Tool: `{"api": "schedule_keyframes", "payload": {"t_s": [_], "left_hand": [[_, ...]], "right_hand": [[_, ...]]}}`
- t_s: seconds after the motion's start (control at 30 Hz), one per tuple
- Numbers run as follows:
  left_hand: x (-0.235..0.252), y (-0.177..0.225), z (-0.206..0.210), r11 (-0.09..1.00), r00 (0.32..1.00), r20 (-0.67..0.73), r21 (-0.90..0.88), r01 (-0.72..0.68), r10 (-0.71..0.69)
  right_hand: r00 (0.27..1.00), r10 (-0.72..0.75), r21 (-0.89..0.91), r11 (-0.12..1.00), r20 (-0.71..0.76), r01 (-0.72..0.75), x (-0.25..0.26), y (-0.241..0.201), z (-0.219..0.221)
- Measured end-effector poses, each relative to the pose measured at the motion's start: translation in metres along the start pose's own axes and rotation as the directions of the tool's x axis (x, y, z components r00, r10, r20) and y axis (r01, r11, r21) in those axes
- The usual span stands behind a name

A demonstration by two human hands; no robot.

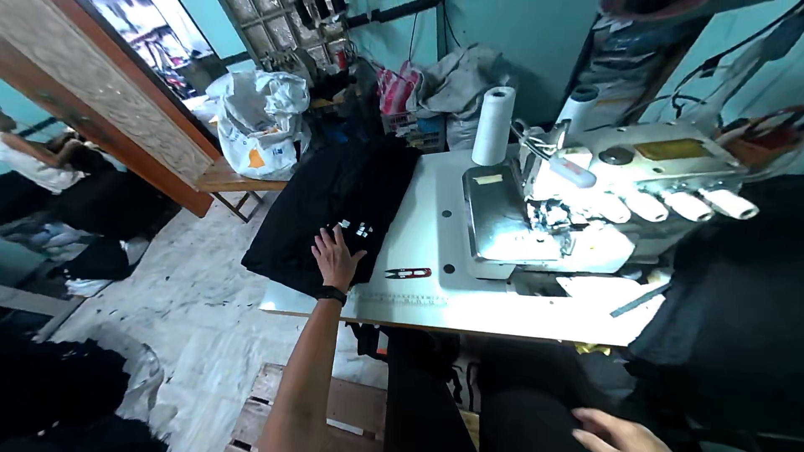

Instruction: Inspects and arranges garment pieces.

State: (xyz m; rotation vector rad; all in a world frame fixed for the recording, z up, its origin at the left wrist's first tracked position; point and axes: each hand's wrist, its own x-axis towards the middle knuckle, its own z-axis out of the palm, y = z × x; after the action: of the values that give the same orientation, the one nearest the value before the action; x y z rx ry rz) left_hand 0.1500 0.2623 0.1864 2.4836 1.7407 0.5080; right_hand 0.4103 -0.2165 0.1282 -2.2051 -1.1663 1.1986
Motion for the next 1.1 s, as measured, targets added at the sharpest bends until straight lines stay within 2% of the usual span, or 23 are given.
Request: {"api": "schedule_keyframes", "payload": {"t_s": [0.03, 0.07, 0.13, 0.23, 0.27, 0.3, 0.33, 0.4, 0.47, 0.6, 0.67, 0.7, 0.77, 0.8, 0.83, 0.9, 0.97, 1.1], "left_hand": [[0.004, 0.002, -0.001, 0.999, 1.000, 0.018, 0.039, -0.002, 0.001], [0.006, 0.003, -0.006, 0.999, 0.999, 0.036, 0.048, -0.008, 0.006], [0.010, 0.002, -0.018, 0.999, 0.997, 0.082, 0.045, -0.012, 0.008], [0.015, 0.006, -0.032, 0.998, 0.985, 0.168, 0.046, 0.031, -0.039], [0.016, 0.009, -0.034, 0.998, 0.980, 0.195, 0.059, 0.038, -0.049], [0.019, 0.012, -0.036, 0.996, 0.973, 0.221, 0.078, 0.043, -0.059], [0.022, 0.013, -0.039, 0.994, 0.966, 0.248, 0.099, 0.045, -0.068], [0.029, 0.012, -0.045, 0.993, 0.959, 0.276, 0.112, 0.038, -0.068], [0.038, 0.006, -0.055, 0.992, 0.952, 0.297, 0.119, 0.038, -0.073], [0.049, 0.013, -0.061, 0.978, 0.929, 0.349, 0.201, 0.053, -0.122], [0.043, 0.018, -0.056, 0.976, 0.933, 0.344, 0.217, 0.032, -0.107], [0.039, 0.019, -0.055, 0.976, 0.935, 0.340, 0.218, 0.024, -0.099], [0.032, 0.022, -0.058, 0.974, 0.928, 0.358, 0.224, 0.021, -0.103], [0.028, 0.024, -0.060, 0.974, 0.922, 0.372, 0.228, 0.020, -0.106], [0.024, 0.027, -0.062, 0.972, 0.915, 0.388, 0.233, 0.014, -0.106], [0.012, 0.038, -0.066, 0.969, 0.900, 0.425, 0.246, -0.008, -0.100], [-0.004, 0.051, -0.071, 0.963, 0.881, 0.462, 0.267, -0.034, -0.097], [-0.046, 0.080, -0.085, 0.954, 0.859, 0.501, 0.294, -0.052, -0.107]], "right_hand": [[0.986, -0.165, -0.059, 0.985, -0.030, 0.164, 0.019, -0.028, -0.003], [0.935, -0.344, -0.115, 0.936, -0.088, 0.333, 0.039, -0.055, 0.000], [0.746, -0.626, -0.210, 0.780, -0.228, 0.590, 0.082, -0.109, 0.014], [0.507, -0.794, -0.301, 0.600, -0.335, 0.741, 0.143, -0.183, 0.030], [0.463, -0.810, -0.330, 0.574, -0.360, 0.749, 0.163, -0.201, 0.035], [0.452, -0.811, -0.359, 0.575, -0.373, 0.736, 0.181, -0.216, 0.038], [0.461, -0.801, -0.378, 0.591, -0.382, 0.713, 0.196, -0.226, 0.041], [0.565, -0.743, -0.373, 0.669, -0.358, 0.643, 0.218, -0.236, 0.044], [0.632, -0.700, -0.395, 0.712, -0.332, 0.581, 0.228, -0.240, 0.047], [0.566, -0.782, -0.606, 0.590, -0.263, 0.533, 0.236, -0.247, 0.044], [0.597, -0.775, -0.669, 0.557, -0.206, 0.492, 0.237, -0.251, 0.040], [0.658, -0.733, -0.673, 0.575, -0.171, 0.465, 0.236, -0.256, 0.035], [0.848, -0.529, -0.540, 0.724, -0.036, 0.429, 0.220, -0.277, 0.013], [0.888, -0.459, -0.423, 0.801, 0.020, 0.424, 0.211, -0.287, 0.000], [0.889, -0.457, -0.285, 0.848, 0.029, 0.446, 0.203, -0.293, -0.013], [0.844, -0.534, -0.103, 0.843, -0.048, 0.527, 0.191, -0.303, -0.040], [0.823, -0.557, -0.012, 0.829, -0.109, 0.559, 0.189, -0.317, -0.067], [0.845, -0.502, 0.127, 0.840, -0.184, 0.527, 0.219, -0.340, -0.110]]}}
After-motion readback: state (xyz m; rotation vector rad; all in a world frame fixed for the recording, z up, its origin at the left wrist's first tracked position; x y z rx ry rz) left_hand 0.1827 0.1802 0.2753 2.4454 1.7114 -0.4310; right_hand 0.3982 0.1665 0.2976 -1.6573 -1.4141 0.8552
